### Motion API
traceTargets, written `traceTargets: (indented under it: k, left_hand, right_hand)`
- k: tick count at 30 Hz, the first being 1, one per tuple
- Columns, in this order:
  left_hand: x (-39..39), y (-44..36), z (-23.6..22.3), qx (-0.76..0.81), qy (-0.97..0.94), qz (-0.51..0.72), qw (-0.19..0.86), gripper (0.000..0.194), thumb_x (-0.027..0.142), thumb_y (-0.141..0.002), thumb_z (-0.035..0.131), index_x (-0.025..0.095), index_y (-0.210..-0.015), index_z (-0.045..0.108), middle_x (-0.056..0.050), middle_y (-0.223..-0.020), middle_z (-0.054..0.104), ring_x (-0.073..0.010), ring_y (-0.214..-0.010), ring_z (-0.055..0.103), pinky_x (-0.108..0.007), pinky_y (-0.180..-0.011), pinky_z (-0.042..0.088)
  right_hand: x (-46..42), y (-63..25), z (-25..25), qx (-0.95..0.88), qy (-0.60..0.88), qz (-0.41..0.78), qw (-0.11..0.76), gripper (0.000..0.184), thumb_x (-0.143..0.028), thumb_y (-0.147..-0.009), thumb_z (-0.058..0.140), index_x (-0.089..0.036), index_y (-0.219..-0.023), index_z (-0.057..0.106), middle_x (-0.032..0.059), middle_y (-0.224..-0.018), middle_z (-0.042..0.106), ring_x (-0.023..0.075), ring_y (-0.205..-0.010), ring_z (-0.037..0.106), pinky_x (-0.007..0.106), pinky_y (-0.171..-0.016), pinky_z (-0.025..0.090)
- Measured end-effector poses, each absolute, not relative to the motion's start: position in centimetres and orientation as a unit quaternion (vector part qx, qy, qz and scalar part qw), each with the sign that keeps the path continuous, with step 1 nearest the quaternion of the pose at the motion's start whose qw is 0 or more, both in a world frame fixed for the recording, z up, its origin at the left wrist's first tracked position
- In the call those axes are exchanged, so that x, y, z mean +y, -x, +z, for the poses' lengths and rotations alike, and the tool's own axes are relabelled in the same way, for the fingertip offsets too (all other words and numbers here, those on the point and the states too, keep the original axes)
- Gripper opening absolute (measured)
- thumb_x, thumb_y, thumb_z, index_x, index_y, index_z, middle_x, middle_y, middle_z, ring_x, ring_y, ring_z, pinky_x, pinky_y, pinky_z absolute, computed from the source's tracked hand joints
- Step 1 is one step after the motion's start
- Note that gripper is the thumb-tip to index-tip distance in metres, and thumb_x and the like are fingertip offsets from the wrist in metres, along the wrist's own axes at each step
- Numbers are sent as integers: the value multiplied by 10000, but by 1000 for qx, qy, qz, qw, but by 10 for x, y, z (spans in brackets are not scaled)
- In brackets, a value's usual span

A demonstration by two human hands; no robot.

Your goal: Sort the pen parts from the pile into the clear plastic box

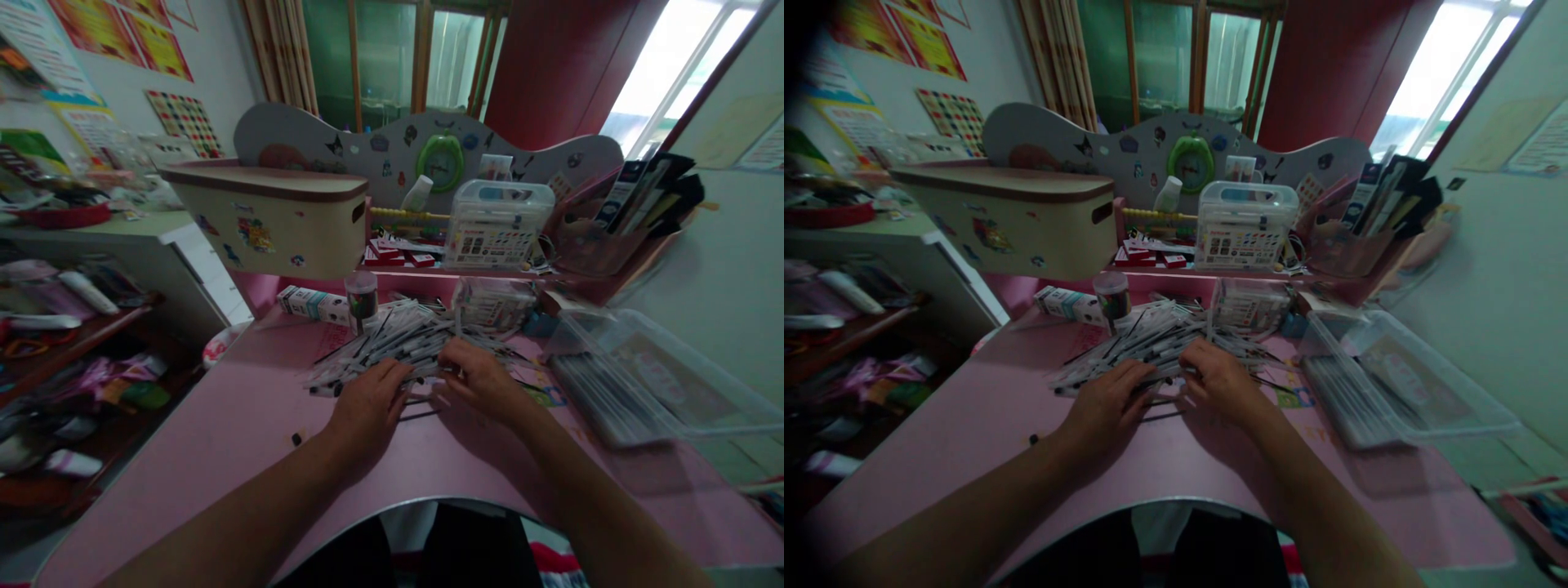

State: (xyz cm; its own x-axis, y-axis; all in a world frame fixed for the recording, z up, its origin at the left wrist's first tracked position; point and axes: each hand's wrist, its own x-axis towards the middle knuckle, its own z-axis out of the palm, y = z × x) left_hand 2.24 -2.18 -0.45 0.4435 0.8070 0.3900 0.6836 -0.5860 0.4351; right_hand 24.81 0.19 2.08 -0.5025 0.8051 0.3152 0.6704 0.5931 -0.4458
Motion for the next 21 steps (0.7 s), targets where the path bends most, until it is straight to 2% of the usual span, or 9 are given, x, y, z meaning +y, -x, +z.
traceTargets:
  k: [4, 8, 12, 15, 17, 21]
  left_hand:
    - [-20, -21, -5, 460, -838, 286, 65, 238, 112, -900, 570, 198, -1099, 668, -80, -1001, 704, -244, -905, 649, -383, -795, 527]
    - [-20, -19, 3, 452, -827, 332, 27, 195, 144, -929, 528, 191, -1028, 689, -91, -946, 704, -251, -877, 599, -412, -797, 495]
    - [-21, -18, 11, 469, -792, 389, 49, 193, 187, -960, 497, 185, -1057, 663, -87, -995, 687, -256, -943, 580, -436, -879, 476]
    - [-22, -17, 13, 487, -764, 407, 117, 190, 216, -982, 472, 194, -1074, 637, -72, -1007, 650, -236, -968, 593, -393, -874, 486]
    - [-22, -17, 13, 492, -750, 415, 154, 197, 222, -995, 446, 200, -1083, 620, -66, -1028, 629, -222, -983, 596, -371, -873, 486]
    - [-23, -18, 13, 490, -741, 418, 188, 204, 239, -1013, 414, 202, -1077, 604, -55, -1035, 618, -208, -987, 594, -354, -883, 476]
  right_hand:
    - [-2, -243, 22, -811, 435, 239, 308, 49, -158, -867, 548, -195, -856, 578, 8, -787, 618, 142, -723, 576, 248, -686, 439]
    - [0, -241, 17, -759, 465, 275, 364, 187, -184, -868, 559, -199, -1052, 589, 27, -887, 668, 158, -781, 625, 279, -740, 483]
    - [-1, -238, 10, -792, 522, 141, 284, 109, -129, -848, 551, -188, -899, 626, 68, -943, 640, 195, -867, 585, 321, -797, 458]
    - [-7, -231, 8, -804, 539, 78, 239, 71, -154, -850, 592, -189, -893, 636, 79, -1023, 610, 211, -957, 549, 327, -844, 432]
    - [-11, -229, 10, -817, 530, 85, 211, 53, -159, -860, 589, -183, -855, 636, 69, -988, 603, 195, -930, 541, 310, -835, 422]
    - [-14, -232, 19, -872, 455, 152, 98, 86, -162, -849, 587, -169, -823, 669, 56, -914, 620, 170, -844, 556, 274, -768, 412]
